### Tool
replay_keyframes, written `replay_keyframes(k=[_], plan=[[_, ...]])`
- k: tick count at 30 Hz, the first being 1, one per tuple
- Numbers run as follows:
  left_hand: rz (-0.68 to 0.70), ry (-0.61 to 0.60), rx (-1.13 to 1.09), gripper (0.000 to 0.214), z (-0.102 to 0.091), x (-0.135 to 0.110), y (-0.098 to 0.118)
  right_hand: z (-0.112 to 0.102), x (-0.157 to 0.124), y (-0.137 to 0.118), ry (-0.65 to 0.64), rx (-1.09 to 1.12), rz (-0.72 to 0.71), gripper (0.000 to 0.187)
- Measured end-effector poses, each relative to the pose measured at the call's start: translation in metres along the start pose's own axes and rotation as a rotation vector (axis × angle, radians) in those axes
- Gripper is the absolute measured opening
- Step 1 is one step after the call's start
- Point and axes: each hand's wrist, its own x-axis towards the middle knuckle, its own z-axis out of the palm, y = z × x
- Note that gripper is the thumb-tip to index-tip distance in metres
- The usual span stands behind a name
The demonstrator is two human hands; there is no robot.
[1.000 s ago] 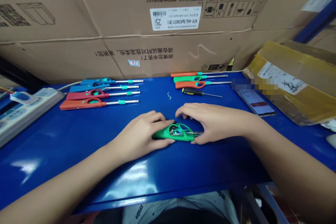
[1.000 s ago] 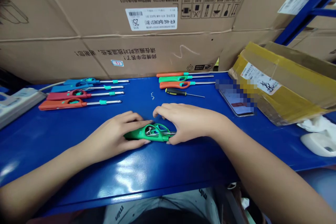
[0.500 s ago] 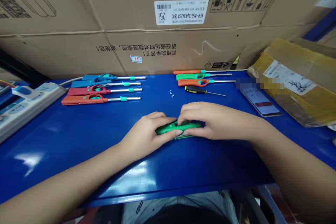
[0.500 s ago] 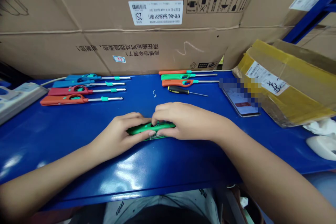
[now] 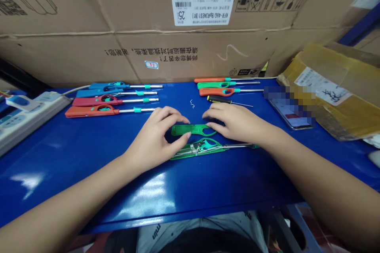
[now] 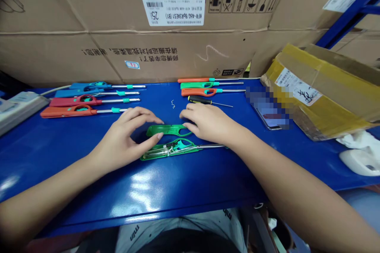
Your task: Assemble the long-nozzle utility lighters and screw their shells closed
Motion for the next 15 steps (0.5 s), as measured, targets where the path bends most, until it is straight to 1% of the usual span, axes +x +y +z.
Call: replay_keyframes(k=[1,3,5,6,8,11,13,15], plan=[[0.049,-0.038,0.016,0.023,-0.002,0.000,0.001,-0.001,0.000,0.000,0.024,-0.023,0.008,0.019],[0.136,-0.156,0.050,0.028,-0.005,0.000,0.002,-0.005,-0.001,-0.001,0.041,-0.029,-0.010,0.017],[0.183,-0.262,0.098,0.036,-0.006,-0.001,0.003,-0.009,-0.003,-0.002,0.000,0.017,-0.065,0.018],[0.191,-0.294,0.120,0.039,-0.006,-0.001,0.003,-0.011,-0.003,-0.002,-0.028,0.040,-0.092,0.021],[0.197,-0.328,0.137,0.037,-0.005,-0.003,0.002,-0.011,-0.004,-0.002,-0.069,0.063,-0.120,0.023],[0.203,-0.347,0.118,0.028,-0.001,-0.004,0.002,-0.007,-0.004,-0.002,-0.085,0.076,-0.117,0.023],[0.202,-0.357,0.090,0.026,0.002,-0.005,0.002,-0.007,-0.004,-0.002,-0.080,0.081,-0.125,0.023],[0.199,-0.357,0.062,0.026,0.005,-0.006,0.004,-0.010,-0.005,-0.002,-0.045,0.087,-0.130,0.024]])
